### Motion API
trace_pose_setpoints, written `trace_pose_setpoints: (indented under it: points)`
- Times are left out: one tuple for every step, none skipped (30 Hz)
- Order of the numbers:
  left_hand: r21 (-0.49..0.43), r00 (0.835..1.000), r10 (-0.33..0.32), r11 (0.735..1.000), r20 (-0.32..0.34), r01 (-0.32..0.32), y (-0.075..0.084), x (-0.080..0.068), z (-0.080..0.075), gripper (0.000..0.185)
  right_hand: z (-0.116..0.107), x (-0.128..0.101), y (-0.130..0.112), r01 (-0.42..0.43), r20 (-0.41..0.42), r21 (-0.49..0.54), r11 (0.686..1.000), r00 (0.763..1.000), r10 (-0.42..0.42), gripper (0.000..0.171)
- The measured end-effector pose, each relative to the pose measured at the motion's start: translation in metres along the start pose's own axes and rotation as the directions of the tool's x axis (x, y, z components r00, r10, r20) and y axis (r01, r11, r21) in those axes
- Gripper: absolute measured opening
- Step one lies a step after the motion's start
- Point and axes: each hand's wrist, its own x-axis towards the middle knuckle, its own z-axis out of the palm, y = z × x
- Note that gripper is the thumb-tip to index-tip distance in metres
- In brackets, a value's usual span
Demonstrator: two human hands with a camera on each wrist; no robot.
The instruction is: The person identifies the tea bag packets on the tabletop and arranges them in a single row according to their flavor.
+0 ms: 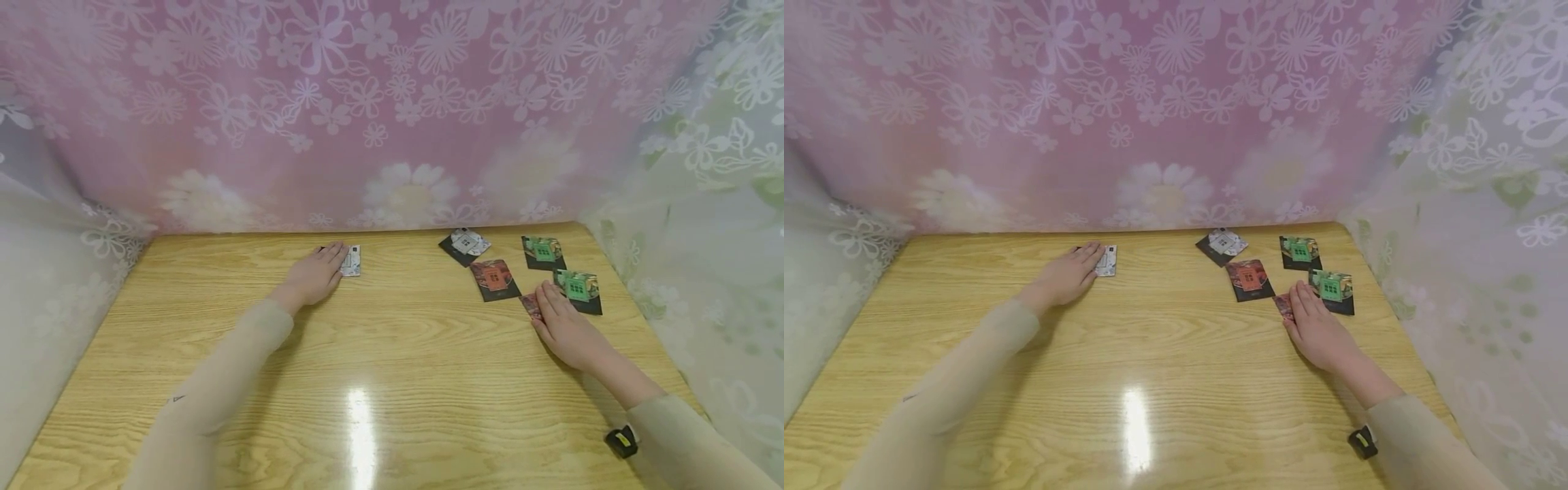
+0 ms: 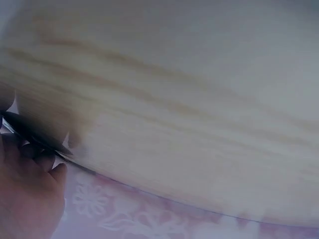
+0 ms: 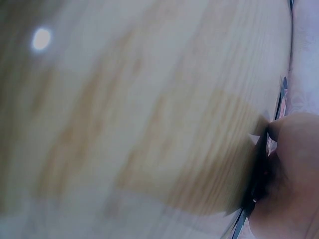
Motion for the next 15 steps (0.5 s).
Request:
trace_pose_setpoints:
  points:
    - [0.004, 1.0, -0.01, 1.0, -0.001, 0.01, -0.003, -0.003, 0.0, 0.064, 0.0, 0.0, 0.0, 0.0, 0.001, 0.0, 1.0, 1.0, 0.0, 0.071]
    - [0.012, 1.0, -0.019, 1.0, -0.006, 0.019, -0.007, -0.006, 0.002, 0.064, 0.0, 0.0, 0.0, 0.0, 0.001, 0.001, 1.0, 1.0, 0.0, 0.071]
    - [0.012, 1.0, -0.031, 0.999, -0.007, 0.031, -0.01, -0.009, 0.002, 0.065, 0.0, 0.0, 0.0, 0.0, 0.002, 0.0, 1.0, 1.0, 0.0, 0.071]
    - [0.01, 0.999, -0.042, 0.999, -0.009, 0.042, -0.014, -0.012, 0.003, 0.065, 0.0, 0.0, 0.0, -0.001, 0.003, 0.0, 1.0, 1.0, 0.001, 0.071]
    - [0.012, 0.999, -0.053, 0.999, -0.01, 0.053, -0.018, -0.015, 0.004, 0.066, 0.0, 0.0, -0.001, -0.001, 0.003, 0.0, 1.0, 1.0, 0.001, 0.071]
    - [0.012, 0.998, -0.063, 0.998, -0.011, 0.063, -0.021, -0.017, 0.005, 0.067, 0.0, 0.0, -0.001, -0.002, 0.003, 0.001, 1.0, 1.0, 0.002, 0.071]
    - [0.012, 0.997, -0.075, 0.997, -0.01, 0.075, -0.025, -0.019, 0.006, 0.067, 0.001, 0.0, 0.0, -0.001, 0.003, 0.001, 1.0, 1.0, 0.001, 0.071]
    - [0.011, 0.996, -0.085, 0.996, -0.01, 0.085, -0.028, -0.022, 0.007, 0.068, 0.001, 0.0, 0.0, -0.001, 0.002, 0.0, 1.0, 1.0, 0.001, 0.071]
    - [0.006, 0.995, -0.096, 0.995, -0.011, 0.096, -0.031, -0.025, 0.008, 0.068, 0.001, 0.0, 0.0, -0.001, 0.002, 0.001, 1.0, 1.0, 0.001, 0.071]
    - [0.001, 0.994, -0.106, 0.994, -0.01, 0.106, -0.033, -0.028, 0.008, 0.068, 0.001, 0.001, 0.0, -0.001, 0.002, 0.0, 1.0, 1.0, 0.001, 0.071]
    - [0.0, 0.993, -0.118, 0.993, -0.009, 0.118, -0.035, -0.03, 0.009, 0.068, 0.001, 0.001, 0.0, -0.001, 0.001, 0.0, 1.0, 1.0, 0.001, 0.071]
    - [-0.004, 0.992, -0.129, 0.992, -0.011, 0.129, -0.037, -0.034, 0.009, 0.068, 0.001, 0.001, 0.0, 0.0, 0.001, 0.0, 1.0, 1.0, 0.0, 0.071]
    - [-0.003, 0.99, -0.142, 0.99, -0.008, 0.142, -0.039, -0.037, 0.009, 0.067, 0.001, 0.001, 0.001, 0.0, 0.001, -0.002, 1.0, 1.0, 0.0, 0.071]
    - [-0.01, 0.988, -0.154, 0.988, -0.009, 0.153, -0.04, -0.041, 0.009, 0.067, 0.001, 0.002, 0.0, -0.002, 0.002, -0.001, 1.0, 1.0, 0.002, 0.071]
    - [-0.016, 0.986, -0.169, 0.986, -0.006, 0.169, -0.041, -0.044, 0.009, 0.067, 0.001, 0.002, 0.001, -0.002, 0.003, -0.001, 1.0, 1.0, 0.002, 0.071]
